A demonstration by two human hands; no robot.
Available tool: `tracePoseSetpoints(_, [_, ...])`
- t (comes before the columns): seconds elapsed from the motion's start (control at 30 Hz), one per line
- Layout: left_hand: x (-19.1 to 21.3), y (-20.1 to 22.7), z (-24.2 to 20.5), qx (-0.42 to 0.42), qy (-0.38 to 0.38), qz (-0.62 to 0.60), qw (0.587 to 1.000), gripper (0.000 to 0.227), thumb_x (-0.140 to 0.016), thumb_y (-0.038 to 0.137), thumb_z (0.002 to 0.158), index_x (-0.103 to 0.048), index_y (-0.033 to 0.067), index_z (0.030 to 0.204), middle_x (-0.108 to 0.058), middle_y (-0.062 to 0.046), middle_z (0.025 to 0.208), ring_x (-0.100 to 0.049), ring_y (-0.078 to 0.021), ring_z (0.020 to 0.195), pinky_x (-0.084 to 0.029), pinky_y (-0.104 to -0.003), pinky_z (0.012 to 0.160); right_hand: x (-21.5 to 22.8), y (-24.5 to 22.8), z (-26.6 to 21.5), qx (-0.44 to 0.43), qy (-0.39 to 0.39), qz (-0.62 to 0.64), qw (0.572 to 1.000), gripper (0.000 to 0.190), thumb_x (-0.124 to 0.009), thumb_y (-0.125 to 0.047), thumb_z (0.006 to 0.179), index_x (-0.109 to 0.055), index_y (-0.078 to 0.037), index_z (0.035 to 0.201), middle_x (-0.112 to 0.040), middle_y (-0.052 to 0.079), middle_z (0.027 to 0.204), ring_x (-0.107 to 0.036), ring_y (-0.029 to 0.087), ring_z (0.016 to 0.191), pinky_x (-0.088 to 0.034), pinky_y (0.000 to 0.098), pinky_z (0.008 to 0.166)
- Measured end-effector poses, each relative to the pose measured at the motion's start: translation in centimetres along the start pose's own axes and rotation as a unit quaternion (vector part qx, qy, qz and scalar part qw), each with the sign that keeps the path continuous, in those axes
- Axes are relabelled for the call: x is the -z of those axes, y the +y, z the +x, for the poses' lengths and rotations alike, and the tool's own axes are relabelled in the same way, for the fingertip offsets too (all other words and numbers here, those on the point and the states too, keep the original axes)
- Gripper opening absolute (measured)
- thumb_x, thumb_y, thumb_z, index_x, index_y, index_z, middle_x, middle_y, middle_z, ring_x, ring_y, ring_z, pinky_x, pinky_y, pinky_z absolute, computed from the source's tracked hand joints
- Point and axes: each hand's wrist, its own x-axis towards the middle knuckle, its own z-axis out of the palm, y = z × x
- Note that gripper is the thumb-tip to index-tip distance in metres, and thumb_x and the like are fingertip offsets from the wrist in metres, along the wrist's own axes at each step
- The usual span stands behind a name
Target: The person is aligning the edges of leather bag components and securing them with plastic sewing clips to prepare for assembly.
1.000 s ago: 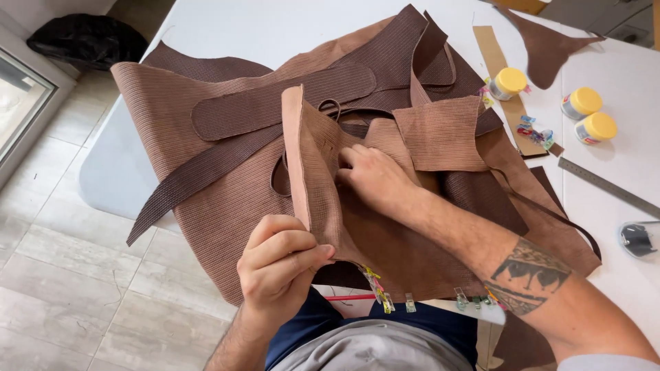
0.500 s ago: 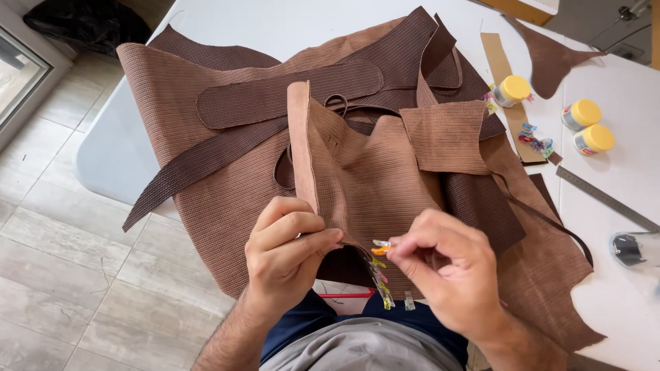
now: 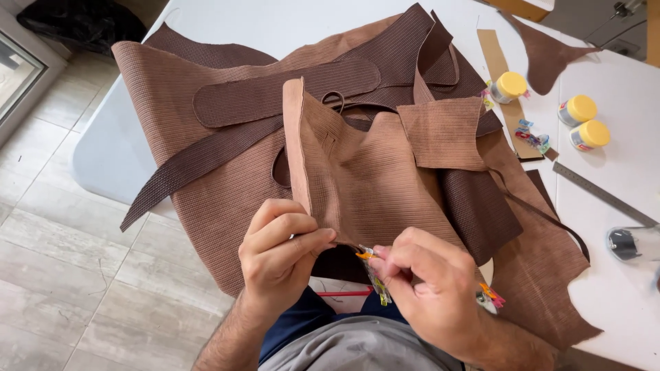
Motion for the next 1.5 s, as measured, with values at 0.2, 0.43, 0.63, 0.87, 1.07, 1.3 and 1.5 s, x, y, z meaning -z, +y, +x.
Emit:
tracePoseSetpoints(0.2, [0.2,-0.2,-0.4,-0.004,-0.002,0.013,1.0,0.01,-0.067,0.003,0.094,-0.074,0.0027,0.087,-0.063,-0.006,0.083,-0.058,-0.0248,0.078,-0.051,-0.033,0.07,-1.2,0.6,-0.6,0.092,0.019,-0.06,0.994,0.029,-0.071,0.006,0.087,-0.049,-0.005,0.071,-0.054,0.007,0.069,-0.051,0.019,0.06,-0.048,0.0294,0.061])
tracePoseSetpoints(0.43, [1.7,-1.0,-3.2,0.019,0.015,0.016,1.0,0.005,-0.073,0.004,0.087,-0.075,0.0034,0.083,-0.067,-0.006,0.081,-0.061,-0.0234,0.079,-0.054,-0.03,0.07,3.7,3.9,2.9,0.036,-0.033,-0.075,0.996,0.024,-0.068,-0.029,0.091,-0.07,-0.005,0.093,-0.072,0.007,0.088,-0.066,0.02,0.081,-0.052,0.0326,0.079])
tracePoseSetpoints(0.63, [1.3,-1.5,-4.7,0.029,0.053,0.04,0.997,0.009,-0.069,0.006,0.087,-0.073,0.0048,0.079,-0.066,-0.006,0.077,-0.059,-0.024,0.075,-0.052,-0.032,0.069,3.8,10.0,1.4,0.078,-0.169,-0.145,0.972,0.022,-0.082,-0.022,0.085,-0.074,-0.005,0.097,-0.075,0.007,0.09,-0.068,0.024,0.083,-0.054,0.0398,0.078])
tracePoseSetpoints(0.87, [-0.3,-2.3,-6.7,0.051,0.118,0.057,0.99,0.009,-0.073,-0.001,0.085,-0.071,0.003,0.077,-0.064,-0.01,0.076,-0.06,-0.0282,0.076,-0.052,-0.033,0.074,9.8,18.5,1.8,0.086,0.02,-0.178,0.98,0.011,-0.066,0.001,0.097,-0.075,0.001,0.089,-0.075,0.014,0.094,-0.07,0.026,0.086,-0.057,0.0389,0.084])
tracePoseSetpoints(1.07, [-0.9,-1.1,-4.0,0.047,0.093,0.07,0.992,0.008,-0.076,-0.002,0.085,-0.071,0.0022,0.08,-0.064,-0.011,0.079,-0.059,-0.028,0.079,-0.05,-0.035,0.076,18.1,39.1,0.6,-0.136,0.049,-0.531,0.835,0.047,-0.075,-0.02,0.094,-0.069,-0.003,0.138,-0.07,0.021,0.112,-0.058,0.046,0.101,-0.049,0.0551,0.085])
tracePoseSetpoints(1.3, [-1.9,0.2,0.0,-0.011,0.0,0.051,0.999,0.009,-0.069,0.005,0.092,-0.073,-0.0018,0.088,-0.063,-0.011,0.083,-0.055,-0.029,0.078,-0.049,-0.037,0.072,17.7,40.1,0.3,-0.212,0.001,-0.581,0.786,0.021,-0.082,-0.03,0.095,-0.083,-0.013,0.107,-0.075,0.014,0.096,-0.063,0.034,0.094,-0.049,0.0457,0.079])
tracePoseSetpoints(1.5, [-2.7,-0.1,1.3,-0.032,-0.024,0.039,0.998,0.014,-0.066,0.006,0.096,-0.072,-0.003,0.088,-0.063,-0.012,0.086,-0.055,-0.0298,0.08,-0.052,-0.039,0.074,17.6,34.4,1.6,-0.18,0.149,-0.407,0.883,0.008,-0.084,-0.011,0.096,-0.077,-0.007,0.098,-0.076,0.013,0.089,-0.07,0.03,0.079,-0.055,0.0417,0.072])
